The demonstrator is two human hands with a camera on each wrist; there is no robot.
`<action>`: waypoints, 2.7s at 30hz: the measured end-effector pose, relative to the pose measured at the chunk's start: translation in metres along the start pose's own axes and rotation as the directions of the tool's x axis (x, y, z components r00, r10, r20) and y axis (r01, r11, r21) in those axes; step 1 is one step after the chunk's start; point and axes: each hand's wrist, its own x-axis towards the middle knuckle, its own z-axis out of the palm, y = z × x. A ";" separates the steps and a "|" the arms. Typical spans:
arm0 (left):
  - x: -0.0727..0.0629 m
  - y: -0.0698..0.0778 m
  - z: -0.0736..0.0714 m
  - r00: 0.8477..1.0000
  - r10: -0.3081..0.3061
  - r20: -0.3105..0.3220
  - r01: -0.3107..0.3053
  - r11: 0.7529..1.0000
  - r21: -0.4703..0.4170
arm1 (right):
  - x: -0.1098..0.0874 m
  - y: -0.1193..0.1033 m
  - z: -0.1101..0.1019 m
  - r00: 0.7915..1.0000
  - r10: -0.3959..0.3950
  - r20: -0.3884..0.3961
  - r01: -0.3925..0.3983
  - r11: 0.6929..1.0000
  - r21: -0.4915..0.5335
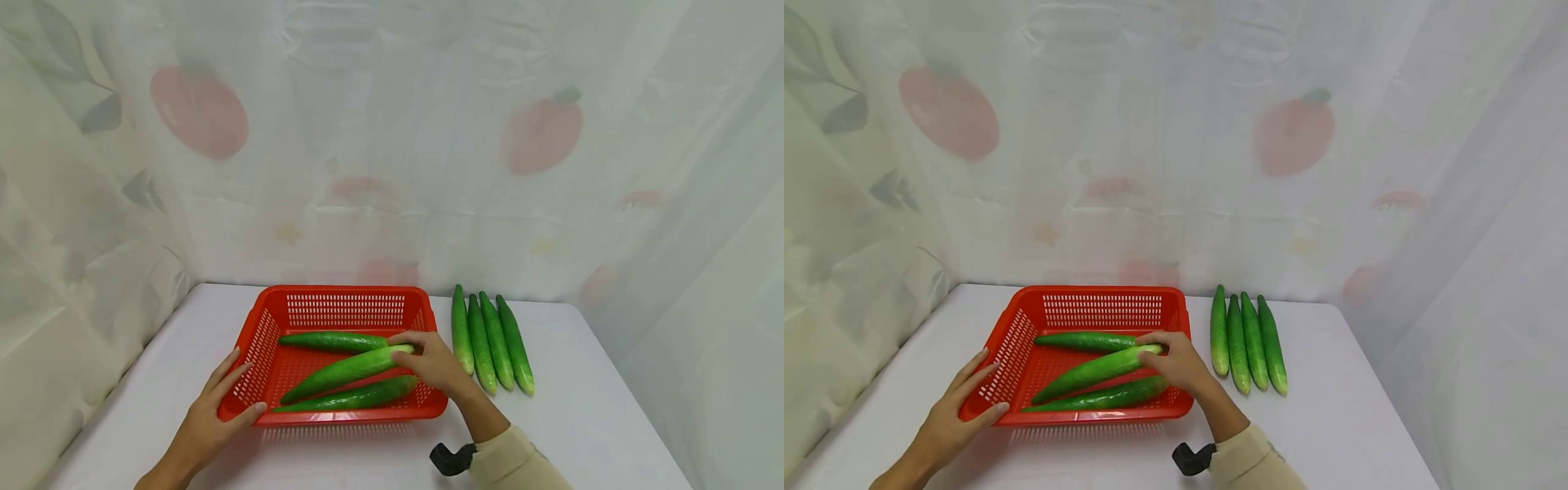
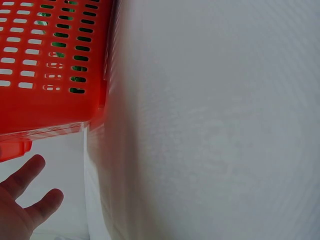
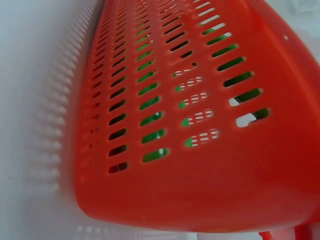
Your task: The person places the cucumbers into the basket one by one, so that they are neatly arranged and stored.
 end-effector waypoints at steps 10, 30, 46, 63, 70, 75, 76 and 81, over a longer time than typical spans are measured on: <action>0.000 -0.001 0.001 1.000 0.002 0.003 -0.002 1.000 -0.029 | 0.003 0.004 0.003 1.000 -0.010 0.003 0.010 0.989 -0.145; 0.000 0.001 0.001 1.000 -0.013 0.006 0.013 1.000 -0.010 | -0.010 -0.011 -0.007 0.983 -0.055 -0.174 0.058 0.998 0.016; 0.001 -0.001 0.000 1.000 0.005 0.002 -0.005 1.000 -0.021 | -0.049 -0.042 -0.047 0.904 -0.215 -0.371 0.233 0.972 0.004; 0.000 0.000 0.000 1.000 -0.002 0.004 0.002 1.000 -0.001 | -0.088 -0.037 -0.092 0.812 -0.278 -0.514 0.263 0.959 -0.104; 0.000 0.000 0.000 1.000 0.005 0.005 -0.004 0.999 -0.041 | -0.099 -0.033 -0.105 0.759 -0.265 -0.595 0.235 0.963 -0.129; 0.001 0.001 0.000 1.000 0.003 0.009 -0.002 0.999 -0.047 | -0.105 -0.023 -0.112 0.718 -0.221 -0.660 0.179 0.975 -0.133; 0.002 0.001 0.000 1.000 0.001 0.011 0.000 0.999 -0.045 | -0.106 -0.021 -0.113 0.712 -0.216 -0.668 0.170 0.976 -0.135; 0.001 0.002 -0.001 1.000 -0.013 0.015 0.013 1.000 -0.006 | -0.111 -0.013 -0.118 0.695 -0.172 -0.698 0.114 0.985 -0.129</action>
